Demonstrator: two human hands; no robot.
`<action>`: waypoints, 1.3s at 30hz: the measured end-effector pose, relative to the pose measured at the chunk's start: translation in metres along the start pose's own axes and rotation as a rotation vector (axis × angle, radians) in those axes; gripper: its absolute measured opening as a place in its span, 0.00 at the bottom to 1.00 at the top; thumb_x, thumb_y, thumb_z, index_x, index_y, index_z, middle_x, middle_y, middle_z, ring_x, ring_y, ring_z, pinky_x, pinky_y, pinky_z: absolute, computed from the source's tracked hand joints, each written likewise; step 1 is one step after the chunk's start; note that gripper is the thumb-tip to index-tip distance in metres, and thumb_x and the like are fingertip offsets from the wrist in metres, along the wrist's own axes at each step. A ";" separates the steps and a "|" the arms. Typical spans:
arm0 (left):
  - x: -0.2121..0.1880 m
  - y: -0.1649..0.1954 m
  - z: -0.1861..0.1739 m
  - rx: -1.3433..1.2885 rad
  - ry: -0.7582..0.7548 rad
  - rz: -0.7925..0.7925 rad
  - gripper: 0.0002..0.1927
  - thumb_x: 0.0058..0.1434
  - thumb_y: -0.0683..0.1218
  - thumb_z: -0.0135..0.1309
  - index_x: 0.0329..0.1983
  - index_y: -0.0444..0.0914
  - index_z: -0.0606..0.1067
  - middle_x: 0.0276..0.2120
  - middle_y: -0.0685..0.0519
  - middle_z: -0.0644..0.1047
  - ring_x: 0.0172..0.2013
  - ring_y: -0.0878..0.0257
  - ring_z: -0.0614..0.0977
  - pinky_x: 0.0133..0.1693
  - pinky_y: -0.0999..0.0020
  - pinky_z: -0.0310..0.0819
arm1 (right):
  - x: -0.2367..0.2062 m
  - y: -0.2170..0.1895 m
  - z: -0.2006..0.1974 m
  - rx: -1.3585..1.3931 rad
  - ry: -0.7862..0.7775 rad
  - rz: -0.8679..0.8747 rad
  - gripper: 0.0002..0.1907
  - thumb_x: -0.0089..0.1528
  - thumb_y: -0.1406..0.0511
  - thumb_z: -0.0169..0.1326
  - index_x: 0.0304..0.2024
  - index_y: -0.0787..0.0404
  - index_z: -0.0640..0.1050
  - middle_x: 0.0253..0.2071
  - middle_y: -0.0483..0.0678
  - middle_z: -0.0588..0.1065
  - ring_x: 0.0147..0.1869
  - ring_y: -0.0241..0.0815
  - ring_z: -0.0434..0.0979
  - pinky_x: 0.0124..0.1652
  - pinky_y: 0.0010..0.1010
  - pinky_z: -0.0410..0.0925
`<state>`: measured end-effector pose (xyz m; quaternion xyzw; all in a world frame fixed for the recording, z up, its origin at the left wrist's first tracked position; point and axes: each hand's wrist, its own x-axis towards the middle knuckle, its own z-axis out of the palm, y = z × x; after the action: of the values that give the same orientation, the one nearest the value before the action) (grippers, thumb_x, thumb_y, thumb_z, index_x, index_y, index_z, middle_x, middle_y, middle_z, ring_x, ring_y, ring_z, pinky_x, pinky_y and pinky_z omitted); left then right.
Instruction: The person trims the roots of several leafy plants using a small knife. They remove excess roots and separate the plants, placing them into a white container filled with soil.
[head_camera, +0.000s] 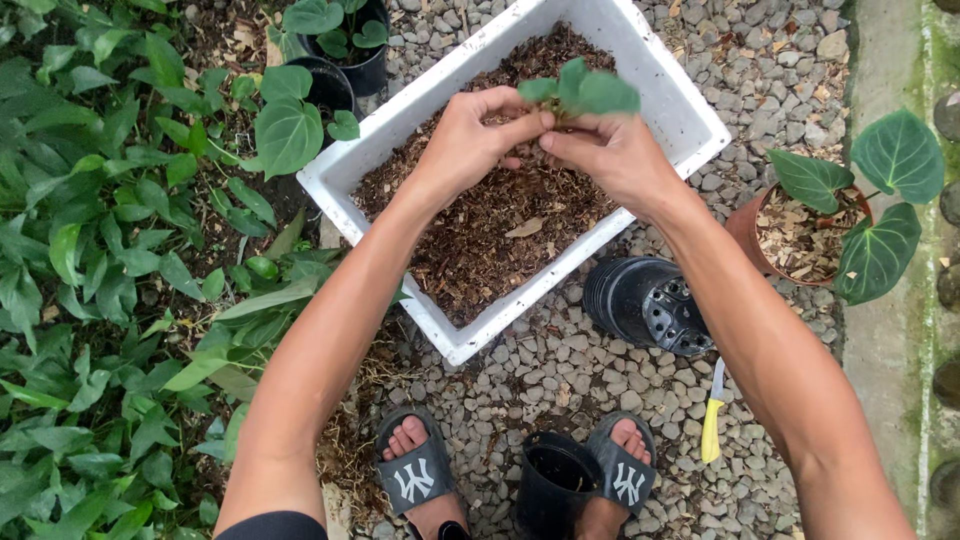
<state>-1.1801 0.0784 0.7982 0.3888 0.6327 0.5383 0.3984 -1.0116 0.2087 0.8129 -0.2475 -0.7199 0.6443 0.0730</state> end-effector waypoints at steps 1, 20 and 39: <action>0.000 -0.001 0.001 -0.023 0.021 0.002 0.14 0.65 0.49 0.60 0.49 0.38 0.82 0.39 0.53 0.84 0.38 0.66 0.86 0.37 0.71 0.86 | -0.002 -0.001 -0.001 0.054 -0.012 -0.015 0.15 0.64 0.65 0.60 0.54 0.60 0.81 0.49 0.44 0.81 0.47 0.33 0.80 0.53 0.29 0.76; -0.004 0.025 0.003 -0.050 -0.108 -0.107 0.16 0.62 0.48 0.59 0.52 0.42 0.78 0.36 0.53 0.82 0.35 0.68 0.84 0.39 0.72 0.86 | -0.015 -0.006 -0.016 0.087 0.056 -0.035 0.15 0.66 0.62 0.59 0.54 0.62 0.80 0.46 0.46 0.81 0.46 0.33 0.77 0.46 0.27 0.72; -0.013 0.024 0.038 0.369 0.102 0.200 0.14 0.61 0.48 0.63 0.48 0.39 0.79 0.42 0.51 0.83 0.37 0.65 0.84 0.40 0.70 0.82 | -0.020 -0.009 -0.009 0.158 0.238 -0.011 0.15 0.64 0.61 0.63 0.50 0.61 0.79 0.38 0.44 0.80 0.36 0.32 0.77 0.36 0.24 0.74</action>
<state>-1.1389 0.0831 0.8189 0.4881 0.6982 0.4692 0.2327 -0.9929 0.2078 0.8274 -0.3115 -0.6545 0.6647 0.1809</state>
